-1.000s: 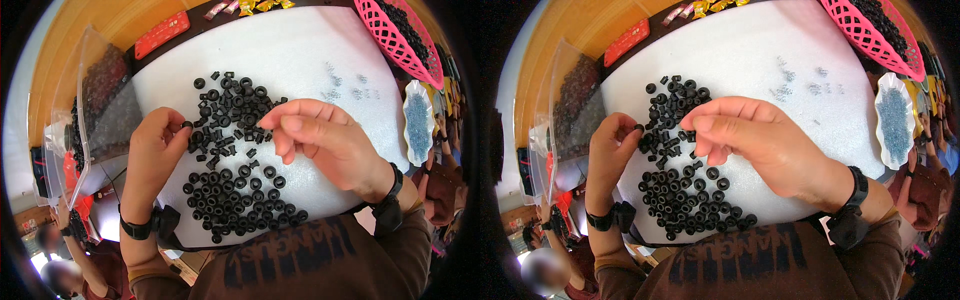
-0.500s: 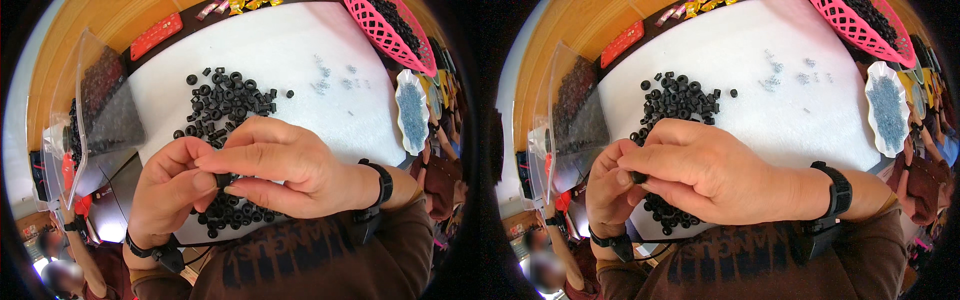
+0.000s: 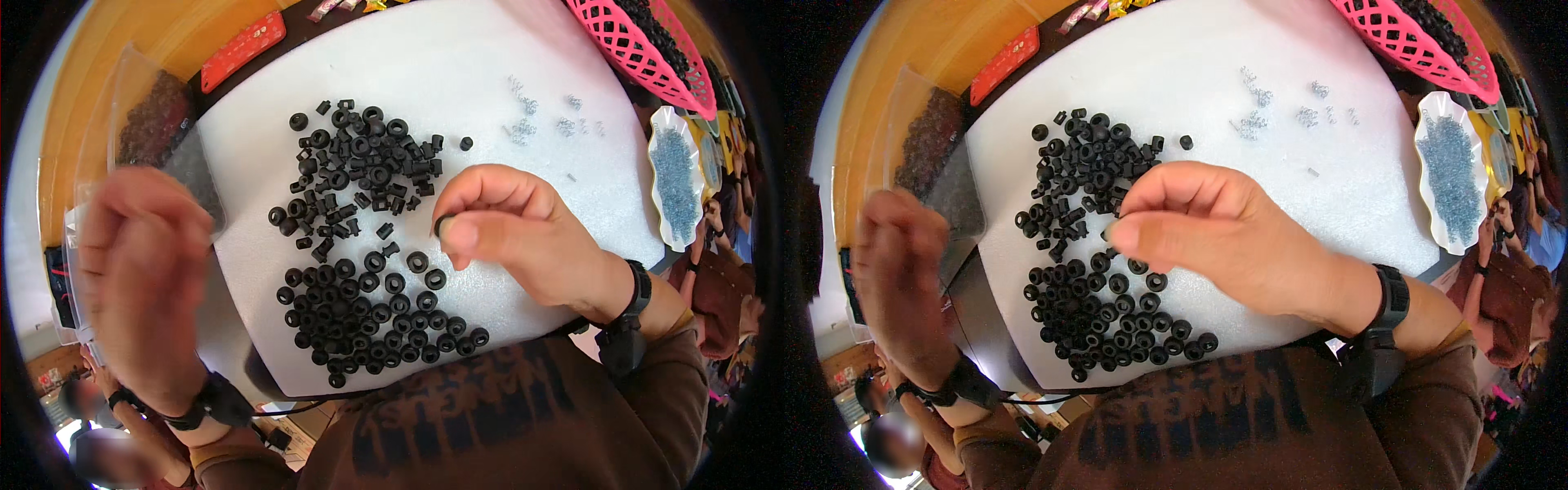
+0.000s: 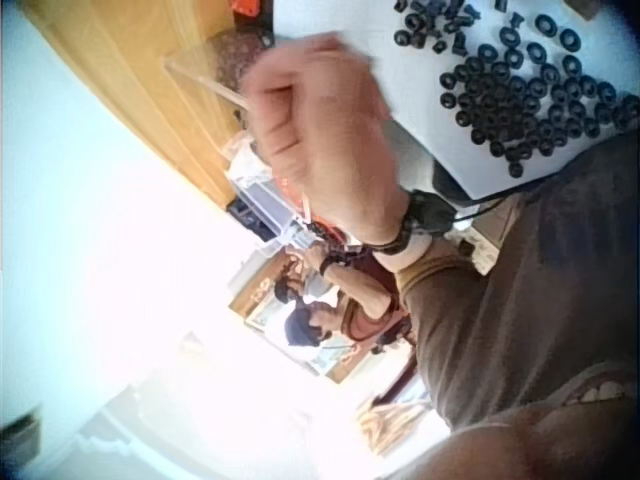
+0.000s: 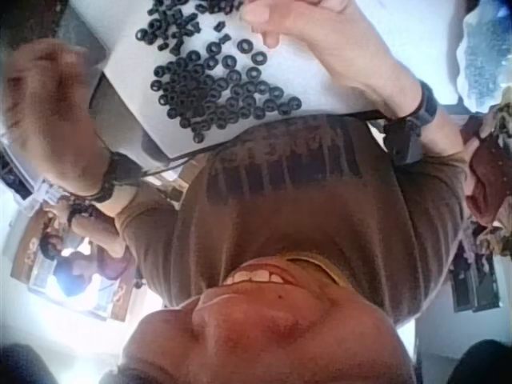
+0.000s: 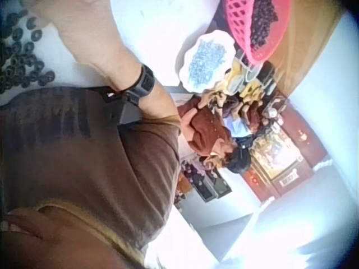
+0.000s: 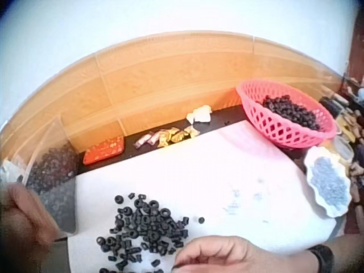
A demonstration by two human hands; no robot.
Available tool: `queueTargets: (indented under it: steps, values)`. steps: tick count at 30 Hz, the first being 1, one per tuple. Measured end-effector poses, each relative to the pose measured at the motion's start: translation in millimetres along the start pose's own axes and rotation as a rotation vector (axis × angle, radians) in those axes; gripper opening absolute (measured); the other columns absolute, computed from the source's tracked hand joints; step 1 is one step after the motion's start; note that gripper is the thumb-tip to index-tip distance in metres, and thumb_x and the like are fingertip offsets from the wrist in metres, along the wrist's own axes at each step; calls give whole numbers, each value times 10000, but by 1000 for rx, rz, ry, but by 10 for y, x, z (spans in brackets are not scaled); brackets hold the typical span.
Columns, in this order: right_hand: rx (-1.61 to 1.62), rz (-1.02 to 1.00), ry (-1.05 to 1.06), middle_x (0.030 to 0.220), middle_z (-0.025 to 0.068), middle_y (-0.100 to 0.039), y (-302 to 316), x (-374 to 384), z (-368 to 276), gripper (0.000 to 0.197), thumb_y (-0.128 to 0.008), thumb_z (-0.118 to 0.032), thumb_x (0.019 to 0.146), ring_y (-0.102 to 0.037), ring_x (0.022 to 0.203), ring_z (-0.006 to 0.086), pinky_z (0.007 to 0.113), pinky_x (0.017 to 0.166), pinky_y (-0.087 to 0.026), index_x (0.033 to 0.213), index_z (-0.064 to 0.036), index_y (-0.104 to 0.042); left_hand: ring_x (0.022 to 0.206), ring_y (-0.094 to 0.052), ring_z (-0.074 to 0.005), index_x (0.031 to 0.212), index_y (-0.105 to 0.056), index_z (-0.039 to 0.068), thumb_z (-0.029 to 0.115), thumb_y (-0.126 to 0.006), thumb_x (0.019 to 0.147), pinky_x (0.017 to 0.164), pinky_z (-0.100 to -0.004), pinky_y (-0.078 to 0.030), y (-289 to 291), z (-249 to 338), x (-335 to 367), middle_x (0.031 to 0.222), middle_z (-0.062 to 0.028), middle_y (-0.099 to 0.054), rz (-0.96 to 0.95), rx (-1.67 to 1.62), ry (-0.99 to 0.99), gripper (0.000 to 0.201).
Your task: Assembling small black rubber gaskets into black plastic circular housings.
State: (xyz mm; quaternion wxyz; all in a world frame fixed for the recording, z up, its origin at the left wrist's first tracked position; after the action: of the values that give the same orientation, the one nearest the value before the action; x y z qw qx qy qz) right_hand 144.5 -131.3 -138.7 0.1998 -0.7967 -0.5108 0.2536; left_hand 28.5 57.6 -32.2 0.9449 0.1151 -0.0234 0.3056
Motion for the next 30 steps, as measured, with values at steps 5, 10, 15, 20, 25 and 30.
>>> queueTargets:
  steps: [5, 10, 15, 20, 25, 30]
  values:
    - [294, -27, -87, 851, 67, -612, 113, 51, 25, 240, -576, -147, 889, -600, 719, 151, 267, 685, -499, 1075, 4, -568, 658, -498, -87, 875, -614, 16, 6, -603, 791, 620, -185, -389, -372, -15, 139, 761, -19, -547, -7, 366, -55, 86]
    - [370, -52, -109, 810, 86, -635, 85, 46, -9, 265, -537, -139, 914, -623, 698, 167, 276, 666, -506, 1125, 20, -533, 753, -539, -229, 828, -623, 49, 21, -669, 725, 701, -317, -408, -716, -347, 36, 780, -65, -576, -381, 877, -271, 117]
    - [414, -126, -136, 813, 103, -650, 77, 47, 4, 312, -514, -186, 942, -636, 693, 183, 273, 665, -513, 1161, 36, -508, 764, -523, -260, 808, -618, 67, 56, -689, 712, 742, -338, -382, -736, -371, 53, 780, -56, -587, -367, 959, -309, 120]
    - [241, -215, -241, 789, 80, -635, -75, -48, -15, 285, -569, -180, 926, -621, 703, 144, 249, 663, -498, 1133, 13, -537, 776, -513, -197, 825, -610, 36, -8, -645, 727, 698, -286, -397, -721, -197, 181, 814, -61, -572, -315, 885, -337, 113]
    - [-153, -826, -240, 837, 79, -618, -353, -268, 179, 224, -591, -172, 882, -569, 756, 142, 295, 682, -473, 1004, 15, -570, 817, -495, -115, 863, -582, -5, 15, -551, 811, 717, -213, -367, -977, 142, 297, 871, -47, -540, -336, 656, -270, 64]
    - [-174, -911, -96, 718, 68, -569, -421, -362, 156, 222, -599, -189, 893, -538, 661, 144, 286, 589, -416, 1003, -4, -544, 789, -496, -83, 881, -587, -7, 33, -563, 829, 717, -209, -376, -1488, 237, 261, 826, -25, -551, -238, 575, -105, 69]
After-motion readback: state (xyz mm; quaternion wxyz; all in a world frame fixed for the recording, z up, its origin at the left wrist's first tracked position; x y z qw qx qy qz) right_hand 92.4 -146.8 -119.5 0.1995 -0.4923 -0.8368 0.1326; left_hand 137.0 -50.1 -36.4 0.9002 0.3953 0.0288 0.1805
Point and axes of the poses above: each hand's wrist, its own x-axis towards the middle knuckle, its own y-axis out of the back of the hand, z = x × y, the point moved 6 cm from there along x, towards the middle knuckle
